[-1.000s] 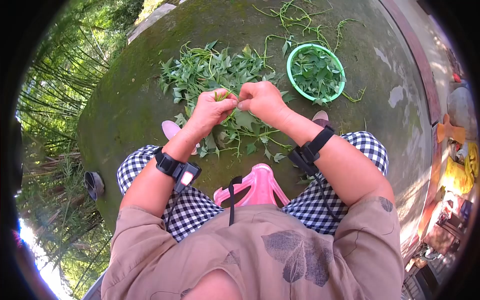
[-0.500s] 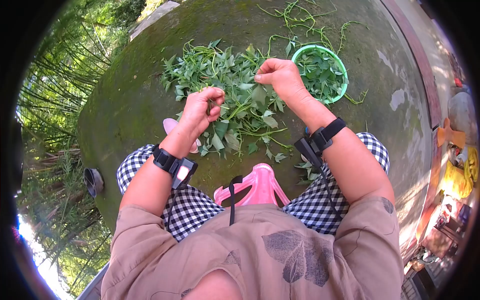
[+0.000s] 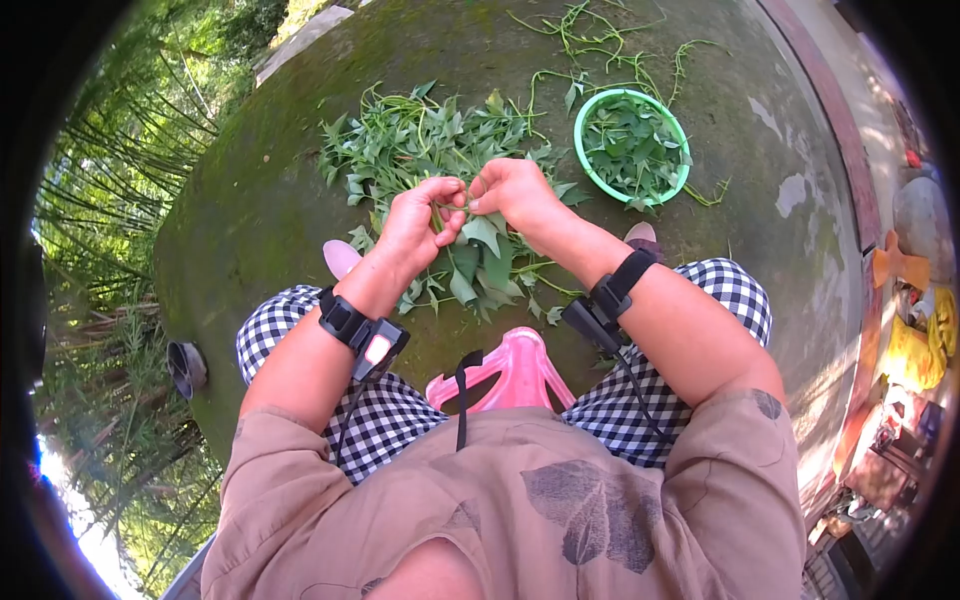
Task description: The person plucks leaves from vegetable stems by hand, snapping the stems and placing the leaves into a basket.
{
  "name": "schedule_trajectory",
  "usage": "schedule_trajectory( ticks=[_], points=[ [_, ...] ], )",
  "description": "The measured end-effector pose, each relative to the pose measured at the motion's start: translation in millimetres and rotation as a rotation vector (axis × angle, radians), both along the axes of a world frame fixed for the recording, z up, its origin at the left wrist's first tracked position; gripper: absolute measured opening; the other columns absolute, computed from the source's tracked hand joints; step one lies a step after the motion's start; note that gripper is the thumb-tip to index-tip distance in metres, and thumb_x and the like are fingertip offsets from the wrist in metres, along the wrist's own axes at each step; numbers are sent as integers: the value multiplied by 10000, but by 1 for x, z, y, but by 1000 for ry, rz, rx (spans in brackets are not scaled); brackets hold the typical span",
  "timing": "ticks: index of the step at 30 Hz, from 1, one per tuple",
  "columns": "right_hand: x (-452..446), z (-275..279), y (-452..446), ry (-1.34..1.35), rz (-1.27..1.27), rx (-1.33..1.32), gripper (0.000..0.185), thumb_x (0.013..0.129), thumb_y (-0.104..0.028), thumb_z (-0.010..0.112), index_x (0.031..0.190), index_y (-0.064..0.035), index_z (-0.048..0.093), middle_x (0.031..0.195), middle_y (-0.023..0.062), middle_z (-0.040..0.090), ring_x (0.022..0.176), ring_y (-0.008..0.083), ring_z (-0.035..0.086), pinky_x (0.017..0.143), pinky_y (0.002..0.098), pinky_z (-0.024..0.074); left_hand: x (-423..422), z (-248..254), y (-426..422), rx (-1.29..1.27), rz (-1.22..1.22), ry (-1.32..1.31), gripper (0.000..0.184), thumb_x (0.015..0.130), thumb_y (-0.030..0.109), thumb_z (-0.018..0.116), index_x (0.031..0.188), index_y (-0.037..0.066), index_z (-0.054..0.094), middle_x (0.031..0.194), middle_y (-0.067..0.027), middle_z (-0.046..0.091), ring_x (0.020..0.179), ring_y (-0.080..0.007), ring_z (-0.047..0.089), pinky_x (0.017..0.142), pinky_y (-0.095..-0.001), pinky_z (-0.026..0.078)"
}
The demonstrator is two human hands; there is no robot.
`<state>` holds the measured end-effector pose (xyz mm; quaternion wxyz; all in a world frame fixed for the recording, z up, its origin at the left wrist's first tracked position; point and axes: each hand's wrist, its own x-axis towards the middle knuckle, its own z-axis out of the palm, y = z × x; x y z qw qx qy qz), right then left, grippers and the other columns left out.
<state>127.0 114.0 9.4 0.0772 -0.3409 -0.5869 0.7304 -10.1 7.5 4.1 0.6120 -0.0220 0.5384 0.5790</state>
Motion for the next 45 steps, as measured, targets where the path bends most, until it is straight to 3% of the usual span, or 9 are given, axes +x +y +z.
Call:
schedule_trajectory(
  ticks=[4,8,12,13,17,21,32,39,45],
  points=[
    [8,-2,24,-89,29,156,173,651,24,694,816,-1,651,721,24,625,640,118,561,593,267,446,2,-2,0,-56,-21,94,116,871,158,610,894,44,613,761,-59,623,544,-137,562,370,-229,321],
    [44,11,92,-352,14,829,159,683,-1,677,841,-7,676,716,59,656,672,148,608,643,307,497,-3,-16,-7,-184,-199,321,103,797,91,680,870,28,641,684,-49,625,458,-94,508,355,-223,293],
    [90,27,144,-486,-256,914,172,707,-30,686,876,2,696,773,110,692,710,185,652,667,310,515,21,-22,-18,-238,-529,427,149,743,8,698,889,14,669,618,-24,606,397,-71,434,344,-217,252],
    [99,26,156,-549,-244,904,266,731,-146,707,989,-81,719,933,150,711,891,286,681,792,368,520,30,-18,-21,-208,-559,369,144,767,37,687,909,14,675,632,-24,616,398,-67,431,345,-216,253],
    [115,23,179,-796,-298,930,462,763,-236,720,1205,-123,650,1145,139,675,1090,285,632,922,391,486,40,-22,-23,-204,-767,229,181,860,159,644,964,16,680,672,-27,644,404,-61,448,349,-216,283],
    [116,36,179,-820,-430,962,409,762,-256,724,1143,-114,678,1115,114,688,1069,268,640,901,384,492,44,-18,-21,-135,-792,108,260,924,248,601,969,3,674,682,-44,654,436,-74,518,363,-212,345],
    [80,23,152,-463,-316,664,139,770,-130,699,865,-28,708,648,66,656,544,145,608,555,324,494,22,-26,-9,117,-502,-279,391,1016,326,440,1184,-7,558,906,-145,680,691,-203,658,528,-308,512],
    [23,10,46,-299,235,406,163,754,-173,713,801,-18,702,668,87,648,599,170,616,555,338,479,4,-19,-3,114,-185,-305,442,1024,391,403,1318,72,488,1082,-190,644,964,-331,640,865,-489,514],
    [5,4,-13,-348,363,552,254,722,-285,744,903,-106,747,810,102,704,770,284,661,731,397,505,-3,-27,-4,153,-99,-356,432,1019,373,431,1284,40,508,1112,-181,623,1021,-303,622,900,-468,501]
  ],
)
